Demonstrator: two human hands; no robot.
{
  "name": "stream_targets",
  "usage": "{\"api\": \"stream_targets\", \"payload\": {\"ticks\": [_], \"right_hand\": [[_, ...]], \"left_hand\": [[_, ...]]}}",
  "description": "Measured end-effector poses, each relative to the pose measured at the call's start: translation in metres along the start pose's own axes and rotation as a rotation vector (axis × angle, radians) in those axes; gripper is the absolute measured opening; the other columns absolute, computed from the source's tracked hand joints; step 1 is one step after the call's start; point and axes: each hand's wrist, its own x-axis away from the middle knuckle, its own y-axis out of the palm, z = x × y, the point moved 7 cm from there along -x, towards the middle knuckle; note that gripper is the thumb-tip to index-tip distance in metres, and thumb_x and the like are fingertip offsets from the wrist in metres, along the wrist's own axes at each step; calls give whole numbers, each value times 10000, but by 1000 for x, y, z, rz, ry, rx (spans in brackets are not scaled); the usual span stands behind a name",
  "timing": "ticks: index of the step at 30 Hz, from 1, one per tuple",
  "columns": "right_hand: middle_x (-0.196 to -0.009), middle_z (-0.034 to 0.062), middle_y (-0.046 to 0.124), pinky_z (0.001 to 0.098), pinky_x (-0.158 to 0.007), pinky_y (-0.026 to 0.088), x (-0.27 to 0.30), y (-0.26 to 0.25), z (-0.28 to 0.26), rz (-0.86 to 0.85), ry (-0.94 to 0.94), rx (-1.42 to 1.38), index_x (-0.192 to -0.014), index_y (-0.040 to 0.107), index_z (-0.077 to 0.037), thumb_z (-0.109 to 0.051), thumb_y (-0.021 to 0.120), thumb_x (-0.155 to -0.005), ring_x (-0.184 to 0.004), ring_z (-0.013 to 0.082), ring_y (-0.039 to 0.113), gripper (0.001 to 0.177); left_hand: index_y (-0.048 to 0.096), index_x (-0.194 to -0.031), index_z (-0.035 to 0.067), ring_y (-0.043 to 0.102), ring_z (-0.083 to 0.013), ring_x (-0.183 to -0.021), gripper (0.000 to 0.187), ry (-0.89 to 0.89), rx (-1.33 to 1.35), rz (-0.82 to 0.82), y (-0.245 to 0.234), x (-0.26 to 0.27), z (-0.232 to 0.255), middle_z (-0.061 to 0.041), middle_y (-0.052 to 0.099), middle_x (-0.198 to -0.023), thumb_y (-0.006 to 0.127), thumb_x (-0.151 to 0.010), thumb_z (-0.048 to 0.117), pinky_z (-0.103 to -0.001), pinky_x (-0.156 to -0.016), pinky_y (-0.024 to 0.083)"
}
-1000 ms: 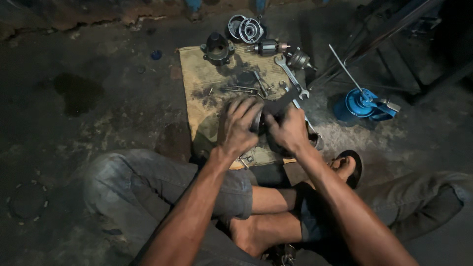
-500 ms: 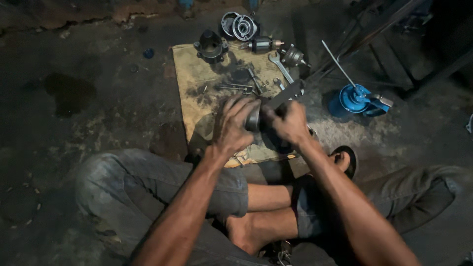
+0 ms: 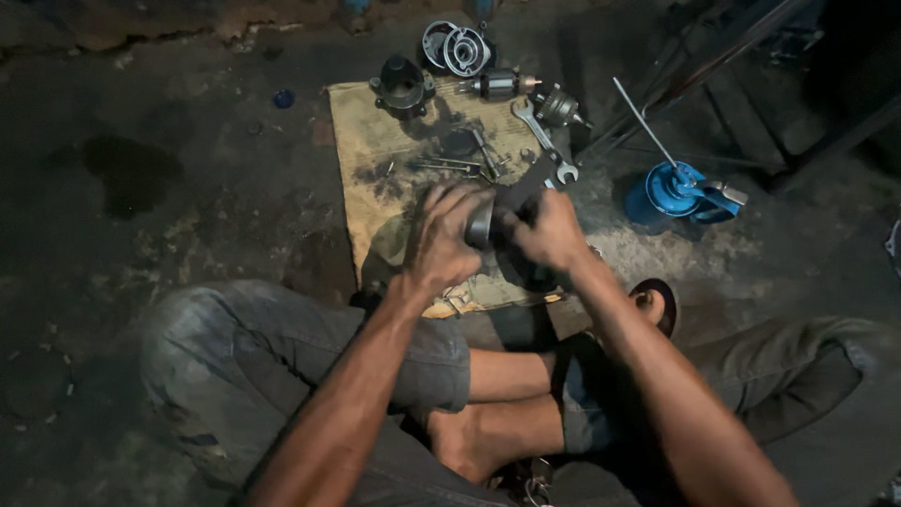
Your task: The person reassembles a motor housing and cleans internal components by hand using a small metal strip on a wooden board.
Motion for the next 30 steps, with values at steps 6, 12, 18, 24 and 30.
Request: {"api": "stream_targets", "payload": {"ticks": [6, 12, 18, 24, 30], "right_hand": [[-952, 186, 753, 386, -750, 568, -8, -8, 16, 28, -62, -105, -1057, 692, 75, -167, 833, -782, -832, 250, 719, 393], [-968, 181, 791, 382, -734, 550, -3, -61, 39, 94, 255, -267, -1103, 772, 52, -231, 752, -917, -803, 230, 711, 339], [-944, 151, 784, 380, -724, 577, -2, -34, 33, -134, 107, 31, -1093, 769, -32, -268, 715, -890, -791, 234, 736, 316], [-976, 146, 787, 399, -795, 588, 10, -24, -5, -406, 162, 237, -1068, 779, -95, -472, 723, -887, -887, 273, 767, 421], [-1011, 163, 775, 413, -834, 567, 7, -45, -9, -504, 28, 463, -1120, 769, -136, -514, 689, -880, -941, 304, 748, 456]], "left_hand": [[681, -1254, 42, 562, -350, -1303, 781, -21, 6, -4, -3, 0, -1, -142, 676, -1335, 619, -484, -74, -431, -1166, 409], [693, -1214, 29, 560, -388, -1272, 643, -29, -1, 144, -22, -3, 3, -164, 686, -1273, 799, -580, 12, -464, -1124, 415], [700, -1197, 55, 613, -345, -1169, 604, -124, 18, 182, -24, 0, -10, -140, 707, -1201, 909, -635, 128, -440, -1030, 501], [583, -1318, 119, 659, -301, -956, 697, -1115, 1165, 205, -3, 20, -81, -155, 682, -1077, 819, -726, 401, -490, -848, 563], [608, -1220, 162, 663, -262, -848, 533, -1244, 1288, 366, -30, 12, -138, -90, 686, -967, 707, -749, 390, -514, -758, 569]]}}
